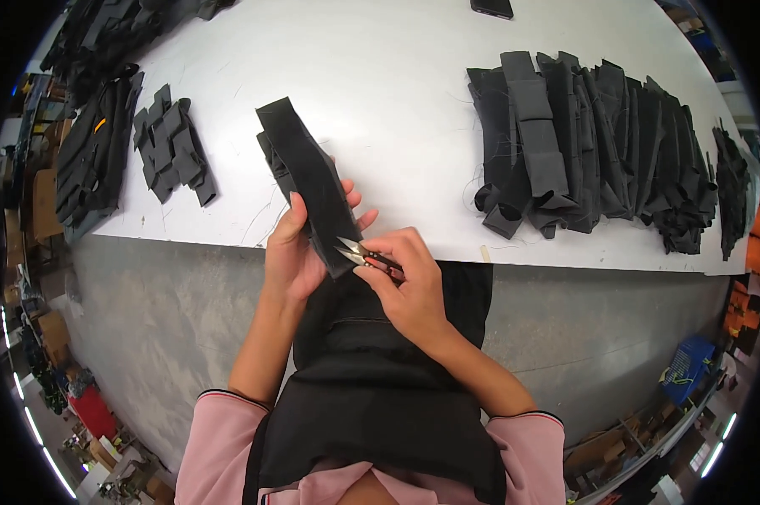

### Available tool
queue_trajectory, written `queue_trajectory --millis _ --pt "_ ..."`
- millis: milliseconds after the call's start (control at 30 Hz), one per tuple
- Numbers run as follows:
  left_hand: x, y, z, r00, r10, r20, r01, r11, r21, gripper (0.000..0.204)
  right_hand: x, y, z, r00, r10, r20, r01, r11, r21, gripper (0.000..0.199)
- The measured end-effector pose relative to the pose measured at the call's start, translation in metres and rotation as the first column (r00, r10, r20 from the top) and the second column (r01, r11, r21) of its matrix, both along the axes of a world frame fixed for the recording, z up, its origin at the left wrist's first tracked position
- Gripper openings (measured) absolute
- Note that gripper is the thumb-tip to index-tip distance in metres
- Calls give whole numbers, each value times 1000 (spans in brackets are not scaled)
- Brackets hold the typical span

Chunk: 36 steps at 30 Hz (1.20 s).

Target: Cutting and trimming excess material from black fabric components using small snips.

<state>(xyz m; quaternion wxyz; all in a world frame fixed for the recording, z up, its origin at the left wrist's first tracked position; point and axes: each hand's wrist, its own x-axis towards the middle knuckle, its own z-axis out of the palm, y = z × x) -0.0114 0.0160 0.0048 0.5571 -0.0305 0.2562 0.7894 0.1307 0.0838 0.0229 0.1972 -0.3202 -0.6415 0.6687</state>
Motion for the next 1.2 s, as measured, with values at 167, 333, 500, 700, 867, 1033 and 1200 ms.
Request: queue_trajectory --millis 167,333,500,700,867,1033,1200 --pt "-2 -2 0 997 -7 72 0 996 87 53 12 3 8 993 21 118 -80 852 518 25" --pt "1 0 3 993 5 120 -17 995 96 53 12 4 9 994 69 90 -112 716 689 28" --pt "1 -2 4 980 -30 198 -7 984 181 52 7 1 8 992 106 62 -116 649 752 28" --pt "3 -1 5 992 16 123 -25 997 78 52 9 -6 8 997 54 62 -82 722 687 27" --pt "4 -2 5 992 22 127 -30 998 62 51 9 -3 4 998 39 51 -64 620 782 26" --pt "3 -2 3 986 23 165 -32 998 50 51 12 -5 1 997 35 65 -74 598 798 26" --pt "4 -3 5 987 29 159 -36 998 45 50 13 -3 5 999 18 -31 13 606 795 25"
